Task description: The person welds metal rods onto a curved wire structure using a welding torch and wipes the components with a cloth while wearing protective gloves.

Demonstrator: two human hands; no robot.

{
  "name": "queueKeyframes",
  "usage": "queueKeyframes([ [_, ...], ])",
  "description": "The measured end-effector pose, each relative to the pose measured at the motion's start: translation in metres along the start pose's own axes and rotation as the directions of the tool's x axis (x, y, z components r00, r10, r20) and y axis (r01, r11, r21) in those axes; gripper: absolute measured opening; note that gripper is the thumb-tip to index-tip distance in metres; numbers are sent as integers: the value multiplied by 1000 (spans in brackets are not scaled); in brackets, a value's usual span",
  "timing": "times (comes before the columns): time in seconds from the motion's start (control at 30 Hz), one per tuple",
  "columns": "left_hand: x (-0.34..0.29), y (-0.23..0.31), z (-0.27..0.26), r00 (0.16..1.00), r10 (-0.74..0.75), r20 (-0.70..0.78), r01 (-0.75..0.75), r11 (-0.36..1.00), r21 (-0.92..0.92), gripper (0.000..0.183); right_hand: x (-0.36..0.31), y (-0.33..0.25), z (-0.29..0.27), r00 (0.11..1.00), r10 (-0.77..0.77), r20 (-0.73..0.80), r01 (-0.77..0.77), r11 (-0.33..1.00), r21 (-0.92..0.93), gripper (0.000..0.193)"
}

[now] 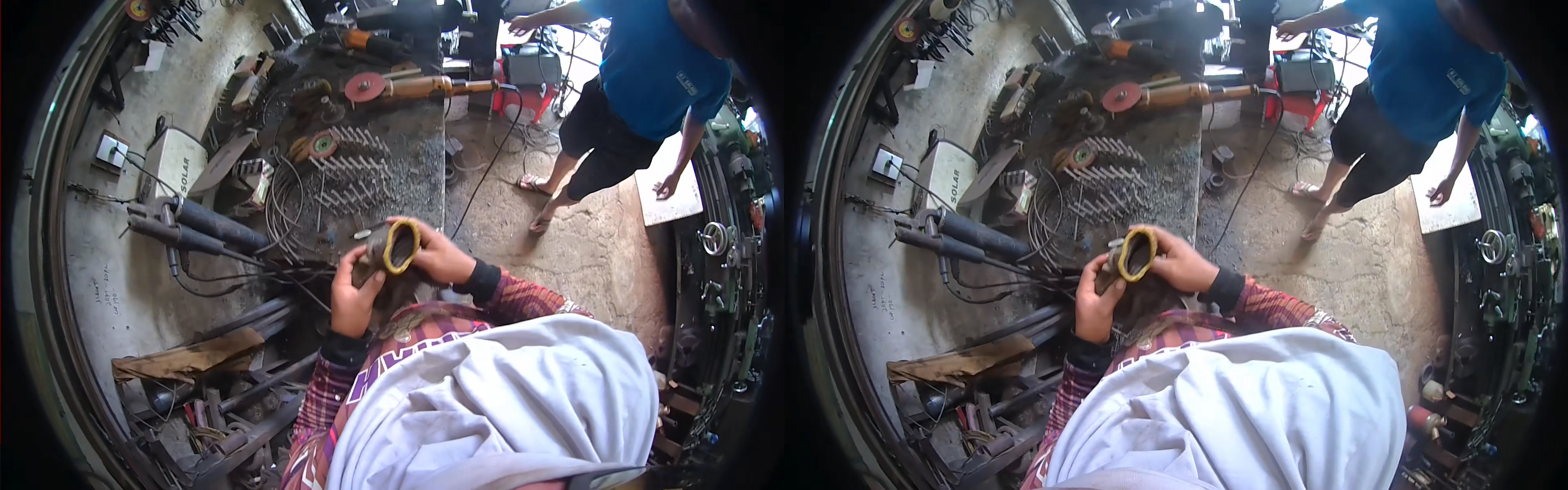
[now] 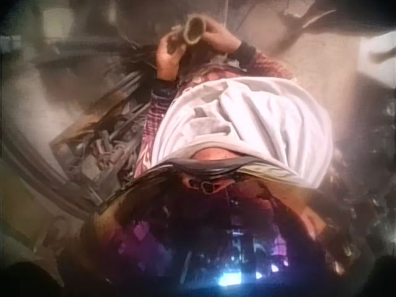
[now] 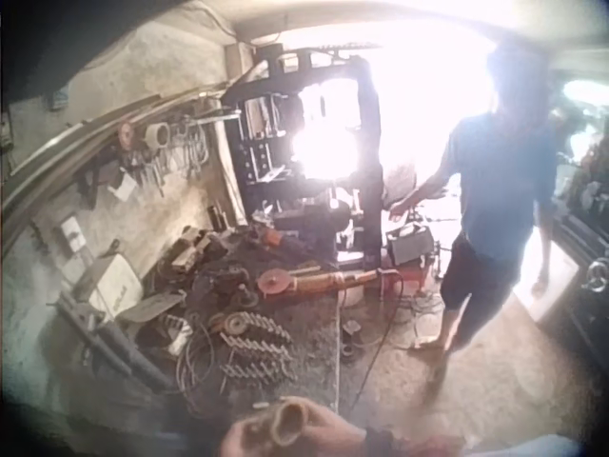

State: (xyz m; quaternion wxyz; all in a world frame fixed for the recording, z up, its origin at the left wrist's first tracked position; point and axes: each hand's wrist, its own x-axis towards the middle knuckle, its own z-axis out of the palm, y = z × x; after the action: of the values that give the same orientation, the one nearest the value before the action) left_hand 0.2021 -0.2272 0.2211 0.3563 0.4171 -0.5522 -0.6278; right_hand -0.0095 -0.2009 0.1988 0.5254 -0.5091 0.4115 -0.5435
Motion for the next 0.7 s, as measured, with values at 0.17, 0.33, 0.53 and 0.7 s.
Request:
queueKeyframes([
  [0.17,9,22,-9,977,214,18,-215,975,53,39,-10,1,-14,995,-19,-95,35,985,170,36],
  [0.33,4,37,-38,987,153,38,-126,910,-395,39,-17,15,-8,977,97,-190,22,840,542,37],
  [0.53,10,30,-49,990,91,105,-43,921,-388,35,-16,11,-4,951,292,-103,-107,623,775,39],
  [0.7,23,26,-64,986,67,150,-12,940,-341,34,-22,-10,-34,956,12,-294,-5,1000,25,33],
])
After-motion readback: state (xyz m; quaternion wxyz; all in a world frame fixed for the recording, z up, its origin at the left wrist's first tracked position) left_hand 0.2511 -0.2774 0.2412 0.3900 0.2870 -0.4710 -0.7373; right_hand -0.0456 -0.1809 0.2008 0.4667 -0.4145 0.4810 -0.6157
